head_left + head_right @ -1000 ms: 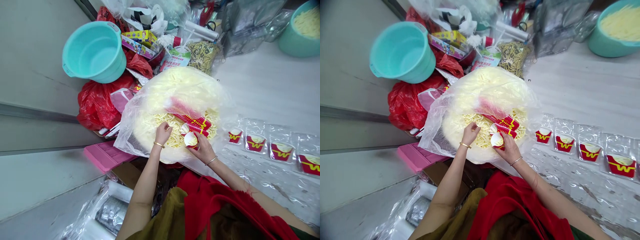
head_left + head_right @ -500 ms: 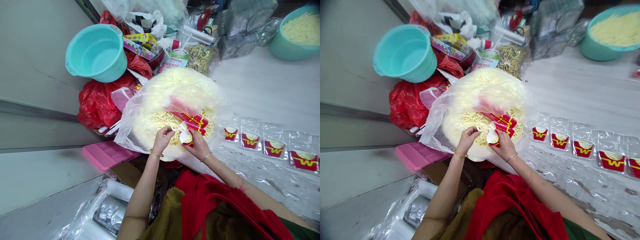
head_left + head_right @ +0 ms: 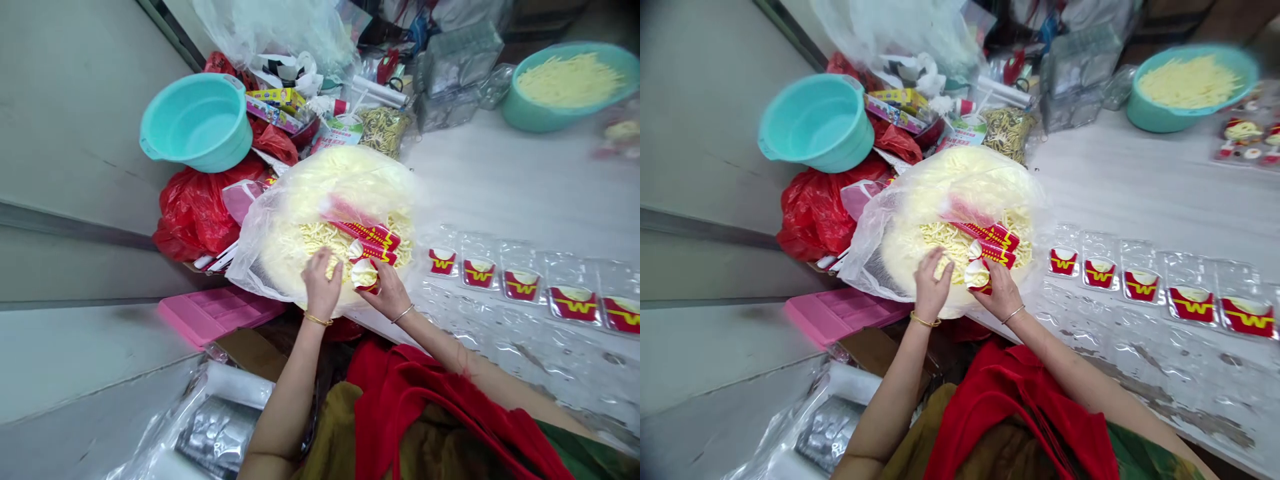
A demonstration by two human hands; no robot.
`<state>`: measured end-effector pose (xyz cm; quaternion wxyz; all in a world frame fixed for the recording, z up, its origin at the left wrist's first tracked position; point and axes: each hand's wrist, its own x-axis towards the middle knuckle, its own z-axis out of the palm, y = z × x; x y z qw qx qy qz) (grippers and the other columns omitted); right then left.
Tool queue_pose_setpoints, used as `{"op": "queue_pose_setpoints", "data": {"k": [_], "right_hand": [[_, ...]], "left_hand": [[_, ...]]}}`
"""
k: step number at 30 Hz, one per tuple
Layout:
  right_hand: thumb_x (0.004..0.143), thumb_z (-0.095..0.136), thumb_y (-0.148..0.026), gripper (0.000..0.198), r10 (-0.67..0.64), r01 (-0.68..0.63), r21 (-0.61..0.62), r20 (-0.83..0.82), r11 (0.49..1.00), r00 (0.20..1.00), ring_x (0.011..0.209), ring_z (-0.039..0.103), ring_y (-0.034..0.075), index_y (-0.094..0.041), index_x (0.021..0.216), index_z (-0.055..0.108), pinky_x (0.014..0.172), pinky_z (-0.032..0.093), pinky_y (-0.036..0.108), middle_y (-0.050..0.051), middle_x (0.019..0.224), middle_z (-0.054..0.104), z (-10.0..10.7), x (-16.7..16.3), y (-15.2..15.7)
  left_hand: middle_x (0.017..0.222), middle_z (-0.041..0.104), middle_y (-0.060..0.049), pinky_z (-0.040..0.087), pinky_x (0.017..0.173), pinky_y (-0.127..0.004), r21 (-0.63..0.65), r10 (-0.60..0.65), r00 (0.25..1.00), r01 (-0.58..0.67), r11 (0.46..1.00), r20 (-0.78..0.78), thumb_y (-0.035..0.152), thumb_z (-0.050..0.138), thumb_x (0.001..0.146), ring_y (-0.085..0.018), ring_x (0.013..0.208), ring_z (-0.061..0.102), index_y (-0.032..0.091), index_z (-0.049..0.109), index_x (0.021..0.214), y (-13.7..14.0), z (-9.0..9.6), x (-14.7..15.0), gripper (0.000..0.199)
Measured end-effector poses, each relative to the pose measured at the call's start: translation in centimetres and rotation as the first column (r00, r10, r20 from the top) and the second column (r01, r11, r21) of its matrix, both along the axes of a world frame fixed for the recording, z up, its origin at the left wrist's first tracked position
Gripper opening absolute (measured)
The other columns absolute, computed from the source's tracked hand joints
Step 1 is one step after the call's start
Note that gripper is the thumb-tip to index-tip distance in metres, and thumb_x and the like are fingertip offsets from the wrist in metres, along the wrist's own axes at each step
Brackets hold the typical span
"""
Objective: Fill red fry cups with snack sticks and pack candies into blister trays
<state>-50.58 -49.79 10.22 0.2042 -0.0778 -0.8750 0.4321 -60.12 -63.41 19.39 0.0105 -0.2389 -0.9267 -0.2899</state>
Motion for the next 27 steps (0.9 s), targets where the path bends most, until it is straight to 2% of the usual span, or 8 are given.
{"op": "queue_pose_setpoints", "data": {"k": [2, 7, 11, 14, 17, 21, 23, 27], "right_hand": [[0.077, 0.067, -0.040, 0.070, -0.018, 0.018, -0.022, 0.000, 1.000, 1.000, 0.112, 0.050, 0.030, -0.016, 0.134, 0.034, 0.094, 0.045, 0.049, 0.017, 0.123, 0.052, 0.4, 0.5, 0.0], [0.072, 0.064, -0.023, 0.068, -0.098, 0.098, -0.026, -0.006, 0.995, 0.995, 0.111, 0.049, 0.028, -0.015, 0.133, 0.035, 0.094, 0.045, 0.044, 0.015, 0.122, 0.053, 0.5, 2.2, 2.3], [0.078, 0.054, -0.014, 0.054, -0.233, 0.231, 0.036, 0.042, 0.972, 0.972, 0.100, 0.052, 0.025, -0.016, 0.131, 0.040, 0.088, 0.047, 0.041, 0.011, 0.111, 0.057, -0.6, 5.8, 7.5], [0.082, 0.052, -0.015, 0.047, -0.367, 0.366, 0.042, 0.029, 0.930, 0.930, 0.097, 0.052, 0.025, -0.016, 0.128, 0.044, 0.087, 0.048, 0.041, 0.011, 0.109, 0.058, -1.1, 10.4, 12.3], [0.083, 0.051, -0.015, 0.044, -0.515, 0.515, 0.012, 0.021, 0.857, 0.857, 0.098, 0.051, 0.025, -0.017, 0.127, 0.045, 0.088, 0.047, 0.043, 0.011, 0.109, 0.058, -1.2, 16.0, 17.6], [0.082, 0.054, -0.018, 0.049, -0.696, 0.697, -0.035, 0.042, 0.716, 0.717, 0.100, 0.052, 0.027, -0.019, 0.129, 0.043, 0.088, 0.048, 0.046, 0.011, 0.111, 0.057, -1.9, 24.1, 24.7], [0.084, 0.050, -0.016, 0.046, -0.776, 0.778, -0.041, 0.054, 0.627, 0.628, 0.100, 0.053, 0.027, -0.022, 0.130, 0.043, 0.086, 0.049, 0.048, 0.011, 0.109, 0.058, -2.8, 28.6, 28.1], [0.088, 0.043, -0.013, 0.046, -0.869, 0.870, -0.021, 0.054, 0.492, 0.492, 0.101, 0.053, 0.027, -0.025, 0.132, 0.041, 0.086, 0.049, 0.050, 0.010, 0.109, 0.057, -4.9, 37.9, 34.6]], "left_hand": [[0.134, 0.050, -0.014, 0.036, 0.099, -0.043, -0.090, 0.017, 0.996, -0.024, 0.996, -0.082, 0.035, 0.051, 0.088, -0.027, 0.124, 0.044, 0.018, 0.049, 0.129, 0.3, 1.0, 0.6, 0.044], [0.129, 0.054, -0.014, 0.038, 0.092, -0.045, -0.334, -0.393, 0.914, 0.342, 0.878, -0.100, 0.026, 0.046, 0.089, -0.030, 0.114, 0.050, 0.019, 0.054, 0.122, 4.6, 0.6, 6.1, 0.035], [0.110, 0.063, -0.015, 0.043, 0.082, -0.045, -0.396, -0.540, 0.830, 0.452, 0.799, -0.140, 0.017, 0.043, 0.087, -0.029, 0.094, 0.057, 0.015, 0.060, 0.109, 11.7, -2.5, 10.1, 0.028], [0.096, 0.064, -0.011, 0.046, 0.076, -0.040, -0.344, -0.675, 0.734, 0.616, 0.709, -0.077, 0.012, 0.042, 0.085, -0.025, 0.084, 0.059, 0.015, 0.063, 0.093, 18.3, -4.2, 12.9, 0.022], [0.094, 0.063, -0.009, 0.048, 0.077, -0.037, -0.171, -0.763, 0.646, 0.750, 0.639, -0.022, 0.014, 0.041, 0.087, -0.022, 0.085, 0.059, 0.016, 0.061, 0.092, 24.9, -5.1, 16.7, 0.020], [0.107, 0.061, -0.010, 0.049, 0.085, -0.036, 0.072, -0.799, 0.601, 0.797, 0.600, 0.007, 0.020, 0.044, 0.089, -0.021, 0.099, 0.058, 0.017, 0.056, 0.107, 33.6, -6.4, 23.8, 0.022], [0.107, 0.062, -0.009, 0.049, 0.083, -0.037, 0.063, -0.846, 0.533, 0.844, 0.533, 0.012, 0.019, 0.043, 0.089, -0.022, 0.097, 0.059, 0.018, 0.057, 0.107, 38.0, -7.1, 28.1, 0.023], [0.097, 0.065, -0.008, 0.049, 0.076, -0.038, -0.053, -0.943, 0.326, 0.945, 0.323, 0.064, 0.017, 0.042, 0.088, -0.022, 0.085, 0.060, 0.021, 0.065, 0.097, 46.7, -8.6, 37.4, 0.025]]}}
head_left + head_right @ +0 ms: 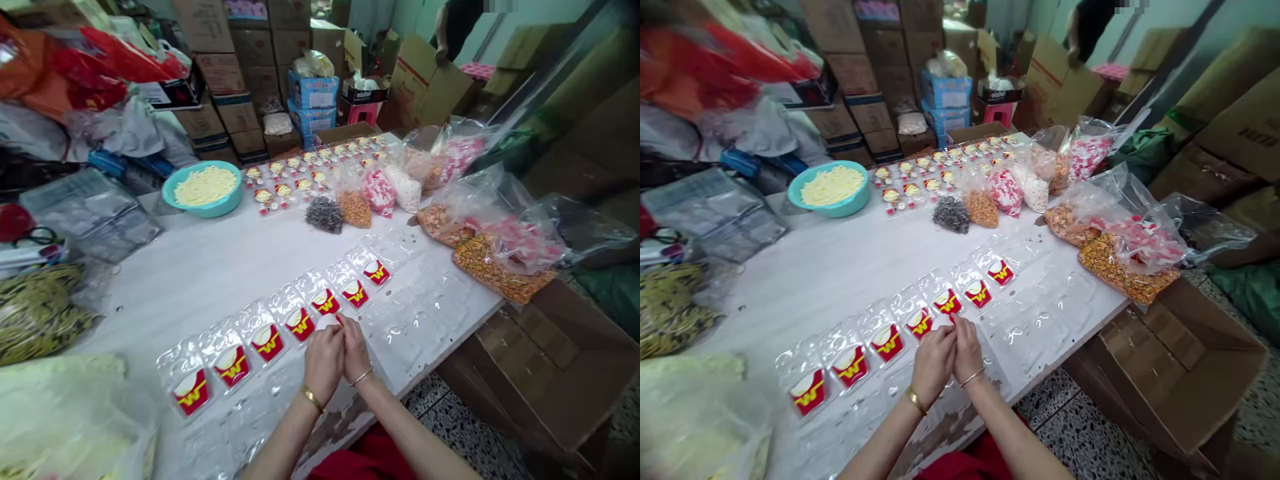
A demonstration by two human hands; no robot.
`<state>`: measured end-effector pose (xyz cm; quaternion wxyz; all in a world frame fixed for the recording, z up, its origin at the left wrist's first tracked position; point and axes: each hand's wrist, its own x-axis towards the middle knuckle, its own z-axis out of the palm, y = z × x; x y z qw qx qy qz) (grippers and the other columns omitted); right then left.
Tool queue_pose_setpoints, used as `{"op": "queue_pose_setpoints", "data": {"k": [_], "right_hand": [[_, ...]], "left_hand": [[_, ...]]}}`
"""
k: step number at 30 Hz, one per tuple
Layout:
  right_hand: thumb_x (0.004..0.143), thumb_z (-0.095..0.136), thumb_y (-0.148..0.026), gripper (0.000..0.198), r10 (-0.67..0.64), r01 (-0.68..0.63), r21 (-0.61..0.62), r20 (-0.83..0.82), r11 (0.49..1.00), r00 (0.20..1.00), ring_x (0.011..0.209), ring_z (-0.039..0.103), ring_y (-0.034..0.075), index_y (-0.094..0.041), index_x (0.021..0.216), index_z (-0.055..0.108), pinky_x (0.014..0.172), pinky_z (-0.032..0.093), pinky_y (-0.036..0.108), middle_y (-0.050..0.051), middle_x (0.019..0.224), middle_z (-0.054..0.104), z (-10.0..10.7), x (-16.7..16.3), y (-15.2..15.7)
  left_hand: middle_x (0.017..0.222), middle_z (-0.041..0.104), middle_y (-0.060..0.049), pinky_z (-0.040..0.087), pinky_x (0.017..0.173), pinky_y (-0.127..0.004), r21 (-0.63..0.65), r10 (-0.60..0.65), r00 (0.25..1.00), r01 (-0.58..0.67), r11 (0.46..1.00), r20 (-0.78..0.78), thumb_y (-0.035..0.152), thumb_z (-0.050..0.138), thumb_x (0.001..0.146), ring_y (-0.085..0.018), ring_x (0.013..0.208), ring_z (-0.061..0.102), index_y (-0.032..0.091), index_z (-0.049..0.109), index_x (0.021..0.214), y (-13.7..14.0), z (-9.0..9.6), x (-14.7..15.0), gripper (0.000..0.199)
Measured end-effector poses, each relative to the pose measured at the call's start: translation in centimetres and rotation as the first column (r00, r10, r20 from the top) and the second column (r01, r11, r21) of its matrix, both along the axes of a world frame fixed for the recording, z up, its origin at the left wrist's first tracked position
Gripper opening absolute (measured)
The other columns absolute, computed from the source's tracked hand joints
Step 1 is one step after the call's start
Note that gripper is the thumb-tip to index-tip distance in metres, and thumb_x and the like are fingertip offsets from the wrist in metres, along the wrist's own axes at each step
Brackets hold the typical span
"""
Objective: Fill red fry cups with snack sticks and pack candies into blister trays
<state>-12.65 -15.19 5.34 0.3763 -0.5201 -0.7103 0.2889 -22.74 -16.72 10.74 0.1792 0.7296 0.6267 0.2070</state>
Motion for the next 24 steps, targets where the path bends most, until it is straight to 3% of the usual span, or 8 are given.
{"op": "queue_pose_setpoints", "data": {"k": [4, 7, 11, 14, 19, 21, 24], "right_hand": [[0.089, 0.042, -0.015, 0.047, -0.124, 0.122, 0.040, 0.037, 0.992, 0.992, 0.101, 0.053, 0.027, -0.026, 0.134, 0.039, 0.088, 0.048, 0.052, 0.011, 0.108, 0.057, -1.4, 8.2, 6.8], [0.085, 0.047, -0.016, 0.055, -0.199, 0.198, 0.036, 0.030, 0.979, 0.979, 0.104, 0.052, 0.028, -0.022, 0.138, 0.034, 0.090, 0.047, 0.052, 0.013, 0.112, 0.055, -2.4, 12.8, 12.4], [0.076, 0.062, -0.029, 0.076, -0.339, 0.339, -0.055, -0.006, 0.939, 0.941, 0.097, 0.055, 0.027, -0.015, 0.142, 0.027, 0.076, 0.054, 0.046, 0.019, 0.122, 0.043, -5.3, 17.3, 19.0], [0.079, 0.058, -0.033, 0.067, -0.391, 0.391, -0.081, 0.014, 0.917, 0.920, 0.075, 0.057, 0.022, -0.013, 0.138, 0.034, 0.068, 0.055, 0.043, 0.016, 0.107, 0.049, -8.4, 19.3, 22.1], [0.082, 0.044, -0.019, 0.056, -0.381, 0.384, -0.019, 0.084, 0.923, 0.921, 0.066, 0.055, 0.021, -0.017, 0.137, 0.039, 0.068, 0.053, 0.041, 0.004, 0.078, 0.055, -12.4, 19.7, 24.5], [0.083, 0.041, -0.018, 0.053, -0.376, 0.382, -0.042, 0.104, 0.923, 0.921, 0.068, 0.056, 0.021, -0.017, 0.136, 0.041, 0.068, 0.053, 0.040, 0.004, 0.076, 0.057, -12.8, 19.5, 24.9], [0.087, 0.037, -0.018, 0.048, -0.331, 0.371, -0.177, 0.220, 0.911, 0.918, 0.078, 0.059, 0.022, -0.015, 0.134, 0.045, 0.074, 0.051, 0.036, 0.008, 0.086, 0.062, -12.4, 19.4, 25.4]], "left_hand": [[0.093, 0.065, -0.008, 0.048, 0.077, -0.035, -0.037, -0.193, 0.981, 0.194, 0.980, 0.031, 0.015, 0.046, 0.085, -0.020, 0.085, 0.059, 0.020, 0.069, 0.089, 8.9, -1.8, 7.9, 0.024], [0.089, 0.064, -0.007, 0.046, 0.078, -0.031, -0.040, -0.301, 0.949, 0.306, 0.951, 0.094, 0.019, 0.048, 0.086, -0.017, 0.084, 0.059, 0.019, 0.069, 0.084, 16.0, -3.5, 11.6, 0.021], [0.087, 0.062, -0.005, 0.044, 0.076, -0.027, -0.025, -0.208, 0.968, 0.213, 0.977, 0.142, 0.021, 0.049, 0.087, -0.014, 0.080, 0.058, 0.018, 0.069, 0.082, 25.5, -6.2, 14.4, 0.021], [0.088, 0.061, -0.006, 0.043, 0.076, -0.027, -0.033, -0.142, 0.986, 0.145, 0.989, 0.091, 0.020, 0.050, 0.086, -0.015, 0.080, 0.057, 0.017, 0.068, 0.079, 30.9, -8.7, 16.3, 0.020], [0.085, 0.060, -0.007, 0.043, 0.075, -0.029, -0.152, -0.272, 0.962, 0.264, 0.953, -0.036, 0.018, 0.051, 0.084, -0.016, 0.076, 0.057, 0.015, 0.068, 0.073, 34.3, -12.9, 19.0, 0.021], [0.086, 0.061, -0.006, 0.043, 0.075, -0.028, -0.176, -0.327, 0.944, 0.318, 0.932, -0.028, 0.018, 0.052, 0.084, -0.015, 0.076, 0.057, 0.016, 0.068, 0.076, 34.6, -14.0, 19.4, 0.019], [0.090, 0.062, -0.004, 0.044, 0.073, -0.025, -0.203, -0.423, 0.906, 0.413, 0.888, -0.006, 0.018, 0.050, 0.084, -0.014, 0.077, 0.057, 0.017, 0.069, 0.081, 35.0, -15.1, 19.3, 0.019]]}}
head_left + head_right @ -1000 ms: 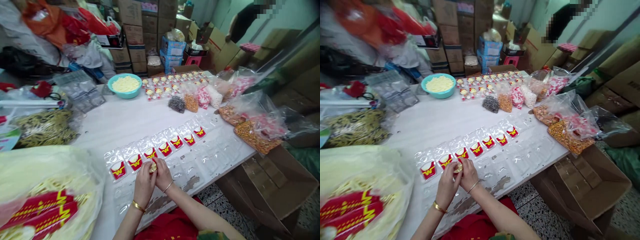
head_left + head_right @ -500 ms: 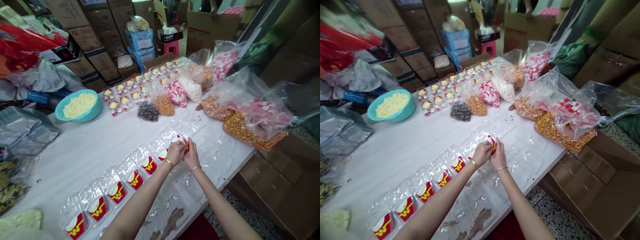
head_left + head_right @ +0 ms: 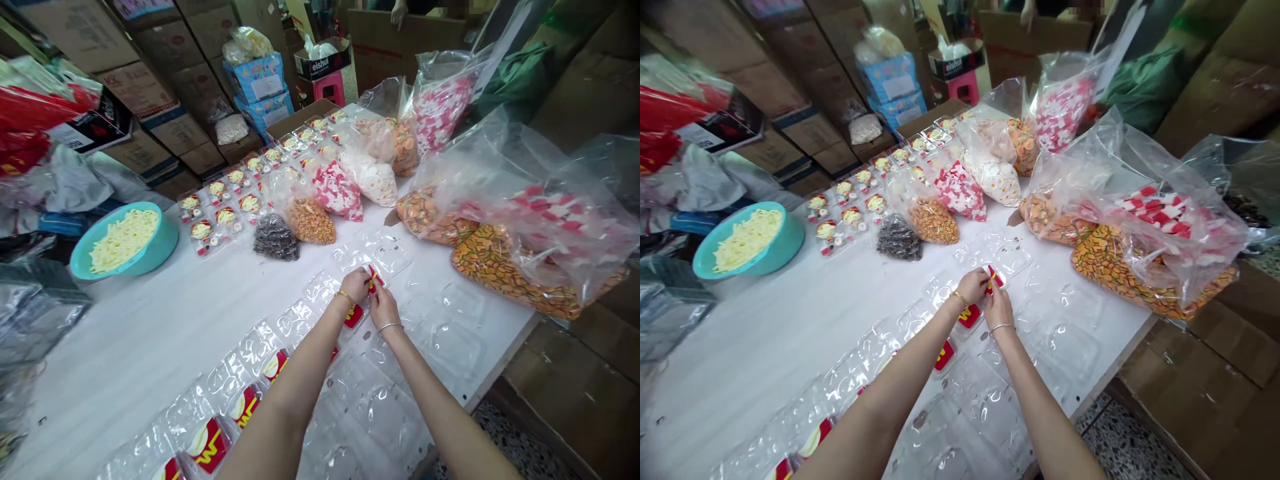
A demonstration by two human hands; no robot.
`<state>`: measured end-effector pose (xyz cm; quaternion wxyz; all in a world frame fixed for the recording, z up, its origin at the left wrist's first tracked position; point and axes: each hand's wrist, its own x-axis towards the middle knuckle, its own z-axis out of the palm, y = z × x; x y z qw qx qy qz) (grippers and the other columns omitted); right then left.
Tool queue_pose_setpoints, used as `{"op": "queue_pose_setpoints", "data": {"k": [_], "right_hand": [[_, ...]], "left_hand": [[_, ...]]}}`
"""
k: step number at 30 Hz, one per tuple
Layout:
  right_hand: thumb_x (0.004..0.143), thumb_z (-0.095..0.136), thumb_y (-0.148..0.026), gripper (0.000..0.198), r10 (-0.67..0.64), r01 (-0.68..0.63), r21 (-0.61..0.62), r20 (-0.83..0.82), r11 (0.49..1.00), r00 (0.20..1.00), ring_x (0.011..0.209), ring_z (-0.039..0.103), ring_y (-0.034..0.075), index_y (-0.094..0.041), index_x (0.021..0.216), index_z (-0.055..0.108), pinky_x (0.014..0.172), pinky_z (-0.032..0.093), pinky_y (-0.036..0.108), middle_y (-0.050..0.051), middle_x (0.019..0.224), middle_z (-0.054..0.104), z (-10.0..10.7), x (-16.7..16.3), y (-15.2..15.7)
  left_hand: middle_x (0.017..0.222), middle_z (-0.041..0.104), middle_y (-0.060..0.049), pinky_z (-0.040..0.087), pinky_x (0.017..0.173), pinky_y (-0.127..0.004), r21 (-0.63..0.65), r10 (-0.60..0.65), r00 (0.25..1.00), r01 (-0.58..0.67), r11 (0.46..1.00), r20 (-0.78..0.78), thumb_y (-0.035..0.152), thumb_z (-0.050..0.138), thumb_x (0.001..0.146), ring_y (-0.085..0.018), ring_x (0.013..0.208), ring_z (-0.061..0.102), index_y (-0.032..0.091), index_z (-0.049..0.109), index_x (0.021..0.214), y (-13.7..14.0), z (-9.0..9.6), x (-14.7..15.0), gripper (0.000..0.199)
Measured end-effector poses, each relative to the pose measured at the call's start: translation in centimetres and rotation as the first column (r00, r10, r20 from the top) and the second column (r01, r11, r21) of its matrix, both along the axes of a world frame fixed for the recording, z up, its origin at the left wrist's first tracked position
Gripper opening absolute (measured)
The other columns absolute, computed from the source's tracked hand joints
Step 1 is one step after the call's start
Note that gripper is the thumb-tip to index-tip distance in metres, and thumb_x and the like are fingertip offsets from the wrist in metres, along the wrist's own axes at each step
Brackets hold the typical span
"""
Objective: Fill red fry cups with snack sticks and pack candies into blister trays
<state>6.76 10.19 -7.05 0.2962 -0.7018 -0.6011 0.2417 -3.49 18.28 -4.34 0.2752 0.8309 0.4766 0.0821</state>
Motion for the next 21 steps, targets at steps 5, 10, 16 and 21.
{"op": "queue_pose_setpoints", "data": {"k": [5, 10, 16, 21], "right_hand": [[0.092, 0.038, -0.020, 0.046, 0.130, -0.076, -0.270, 0.185, 0.960, 0.974, 0.091, 0.060, 0.023, -0.013, 0.136, 0.043, 0.078, 0.047, 0.030, 0.013, 0.103, 0.064, 2.2, -0.1, 0.5], [0.094, 0.039, -0.023, 0.041, 0.174, -0.093, -0.320, 0.236, 0.943, 0.956, 0.086, 0.061, 0.022, -0.014, 0.133, 0.047, 0.072, 0.044, 0.030, 0.013, 0.098, 0.063, 4.0, -0.2, -0.4], [0.094, 0.039, -0.024, 0.041, 0.227, -0.180, -0.158, 0.369, 0.971, 0.902, 0.091, 0.056, 0.023, -0.016, 0.134, 0.046, 0.074, 0.044, 0.032, 0.013, 0.106, 0.059, 4.8, -0.7, -1.6], [0.091, 0.047, -0.024, 0.041, 0.268, -0.268, -0.070, 0.487, 0.961, 0.831, 0.116, 0.042, 0.029, -0.015, 0.131, 0.048, 0.087, 0.041, 0.038, 0.015, 0.131, 0.049, 4.4, -1.0, 0.6]], "left_hand": [[0.096, 0.062, -0.007, 0.042, 0.087, -0.032, 0.016, -0.052, 0.998, 0.053, 0.998, -0.037, 0.018, 0.050, 0.083, -0.018, 0.089, 0.056, 0.017, 0.068, 0.082, 0.3, 0.0, -0.4, 0.018], [0.117, 0.056, -0.010, 0.037, 0.097, -0.041, 0.174, 0.156, 0.988, -0.153, 0.973, -0.004, 0.021, 0.047, 0.087, -0.022, 0.109, 0.051, 0.019, 0.054, 0.120, -3.3, 1.9, -1.9, 0.033], [0.138, 0.046, -0.010, 0.025, 0.110, -0.051, 0.255, 0.217, 0.973, -0.191, 0.948, -0.079, 0.029, 0.049, 0.088, -0.027, 0.132, 0.034, 0.021, 0.044, 0.130, -11.6, 3.2, -5.5, 0.043], [0.147, 0.035, -0.012, 0.022, 0.113, -0.053, 0.181, 0.053, 0.976, -0.014, 0.983, -0.213, 0.035, 0.053, 0.085, -0.031, 0.138, 0.027, 0.017, 0.039, 0.134, -14.1, 1.7, -6.4, 0.054]]}}
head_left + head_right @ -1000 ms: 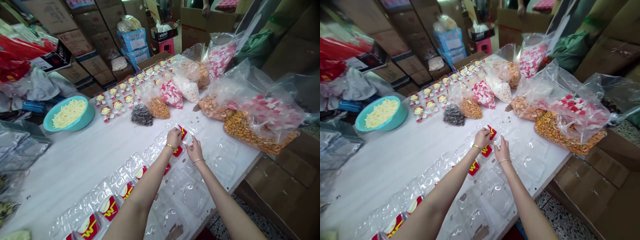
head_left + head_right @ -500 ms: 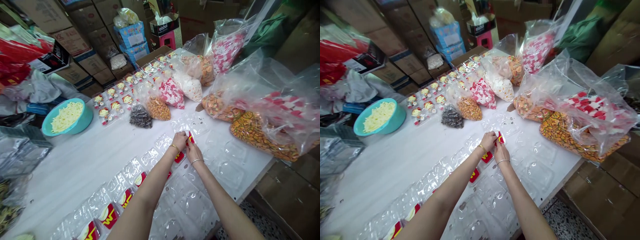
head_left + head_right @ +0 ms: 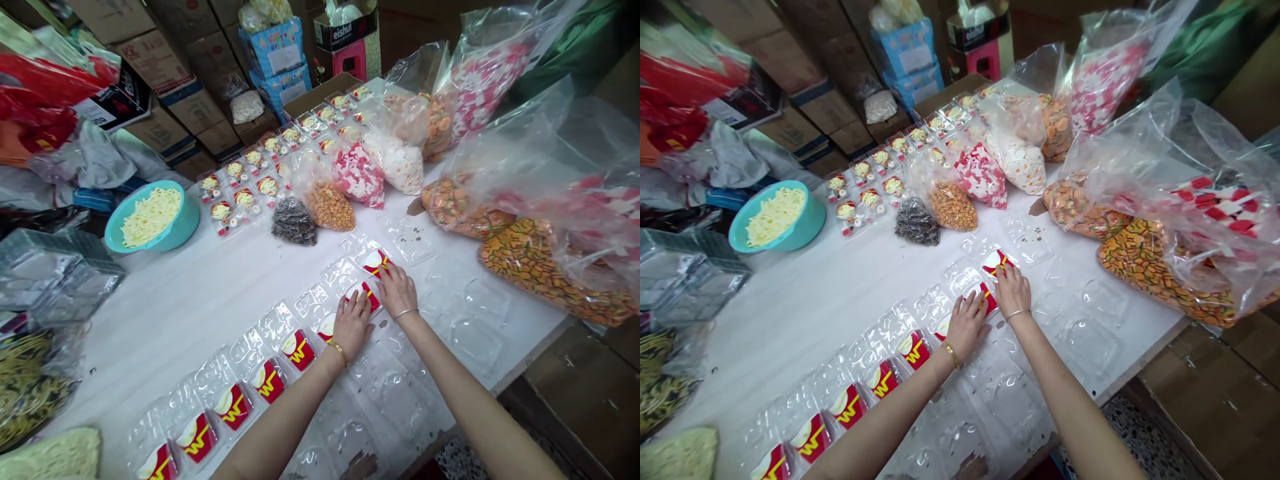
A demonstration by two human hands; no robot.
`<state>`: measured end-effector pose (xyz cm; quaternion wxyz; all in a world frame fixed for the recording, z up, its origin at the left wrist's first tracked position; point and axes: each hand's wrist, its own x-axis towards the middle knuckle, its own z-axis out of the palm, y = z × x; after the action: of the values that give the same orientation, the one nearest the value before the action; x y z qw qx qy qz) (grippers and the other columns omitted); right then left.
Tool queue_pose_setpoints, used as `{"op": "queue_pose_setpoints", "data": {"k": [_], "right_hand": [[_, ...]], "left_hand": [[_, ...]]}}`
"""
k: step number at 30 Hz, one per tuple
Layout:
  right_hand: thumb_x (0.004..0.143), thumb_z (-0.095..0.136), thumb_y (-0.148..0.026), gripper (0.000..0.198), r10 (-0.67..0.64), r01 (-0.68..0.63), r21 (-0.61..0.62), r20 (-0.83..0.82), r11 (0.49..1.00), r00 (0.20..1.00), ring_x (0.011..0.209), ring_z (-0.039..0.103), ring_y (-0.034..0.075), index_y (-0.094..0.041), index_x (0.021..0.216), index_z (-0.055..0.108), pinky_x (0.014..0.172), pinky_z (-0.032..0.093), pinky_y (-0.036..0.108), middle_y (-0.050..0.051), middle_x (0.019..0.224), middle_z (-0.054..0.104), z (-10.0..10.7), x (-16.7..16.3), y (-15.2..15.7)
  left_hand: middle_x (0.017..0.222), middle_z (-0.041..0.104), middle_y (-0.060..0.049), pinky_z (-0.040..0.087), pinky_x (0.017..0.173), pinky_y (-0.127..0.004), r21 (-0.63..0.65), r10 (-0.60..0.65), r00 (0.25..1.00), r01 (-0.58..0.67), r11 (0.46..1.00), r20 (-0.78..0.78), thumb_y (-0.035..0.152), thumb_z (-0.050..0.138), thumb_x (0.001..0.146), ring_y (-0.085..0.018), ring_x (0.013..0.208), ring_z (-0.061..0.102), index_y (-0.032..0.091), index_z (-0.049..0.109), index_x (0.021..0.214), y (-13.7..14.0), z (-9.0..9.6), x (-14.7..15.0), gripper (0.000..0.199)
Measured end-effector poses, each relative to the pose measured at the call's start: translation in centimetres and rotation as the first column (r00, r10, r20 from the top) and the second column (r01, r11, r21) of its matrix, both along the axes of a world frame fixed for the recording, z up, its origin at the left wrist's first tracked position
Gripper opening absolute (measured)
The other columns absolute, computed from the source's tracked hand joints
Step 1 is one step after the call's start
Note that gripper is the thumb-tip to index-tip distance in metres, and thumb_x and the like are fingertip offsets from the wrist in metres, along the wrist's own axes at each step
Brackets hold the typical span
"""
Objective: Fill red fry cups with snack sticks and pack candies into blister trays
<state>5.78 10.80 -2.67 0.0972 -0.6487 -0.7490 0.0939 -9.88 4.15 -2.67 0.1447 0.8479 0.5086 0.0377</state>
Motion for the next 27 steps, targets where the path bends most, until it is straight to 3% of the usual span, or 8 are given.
{"op": "queue_pose_setpoints", "data": {"k": [6, 11, 17, 23, 27], "right_hand": [[0.092, 0.047, -0.027, 0.040, 0.013, 0.003, -0.128, 0.123, 0.992, 0.992, 0.101, 0.051, 0.028, -0.013, 0.129, 0.051, 0.076, 0.042, 0.036, 0.016, 0.113, 0.059, 0.4, -1.1, 0.5], [0.093, 0.044, -0.030, 0.041, 0.003, 0.026, -0.176, 0.163, 0.984, 0.987, 0.102, 0.052, 0.028, -0.007, 0.125, 0.053, 0.077, 0.041, 0.037, 0.017, 0.108, 0.063, 1.0, -1.2, -0.7], [0.092, 0.045, -0.030, 0.040, 0.014, 0.020, -0.176, 0.192, 0.984, 0.981, 0.100, 0.053, 0.028, -0.010, 0.125, 0.054, 0.077, 0.041, 0.036, 0.015, 0.105, 0.063, 0.9, 0.0, -2.1], [0.091, 0.048, -0.031, 0.039, 0.000, 0.011, -0.048, 0.215, 0.999, 0.977, 0.099, 0.052, 0.028, -0.012, 0.124, 0.056, 0.077, 0.045, 0.035, 0.015, 0.108, 0.059, 1.8, 0.0, -2.8], [0.091, 0.045, -0.030, 0.040, 0.157, -0.164, 0.124, 0.066, 0.979, 0.985, 0.103, 0.051, 0.029, -0.010, 0.124, 0.054, 0.088, 0.044, 0.041, 0.018, 0.113, 0.056, 3.4, -1.8, -6.0]], "left_hand": [[0.146, 0.036, -0.017, 0.027, 0.112, -0.049, -0.067, -0.063, 0.998, 0.061, 0.996, -0.030, 0.023, 0.049, 0.087, -0.031, 0.136, 0.032, 0.011, 0.040, 0.133, 0.7, -1.2, -0.2, 0.049], [0.148, 0.032, -0.017, 0.026, 0.113, -0.048, -0.125, -0.128, 0.990, 0.135, 0.983, 0.061, 0.021, 0.056, 0.082, -0.031, 0.137, 0.030, 0.014, 0.035, 0.137, 0.6, -1.2, -1.5, 0.060], [0.148, 0.032, -0.016, 0.028, 0.113, -0.049, -0.137, -0.095, 0.986, 0.114, 0.984, 0.138, 0.015, 0.054, 0.081, -0.029, 0.138, 0.027, 0.016, 0.031, 0.139, -0.4, -1.0, -1.8, 0.063], [0.148, 0.033, -0.014, 0.026, 0.113, -0.052, -0.087, -0.008, 0.962, 0.033, 0.996, 0.273, 0.016, 0.056, 0.081, -0.030, 0.139, 0.025, 0.019, 0.038, 0.135, -2.7, 2.5, -3.0, 0.057], [0.135, 0.048, -0.012, 0.031, 0.112, -0.046, -0.102, 0.160, 0.914, -0.130, 0.986, 0.373, 0.024, 0.050, 0.087, -0.024, 0.132, 0.038, 0.020, 0.049, 0.124, -8.1, 6.3, -7.5, 0.038]]}}
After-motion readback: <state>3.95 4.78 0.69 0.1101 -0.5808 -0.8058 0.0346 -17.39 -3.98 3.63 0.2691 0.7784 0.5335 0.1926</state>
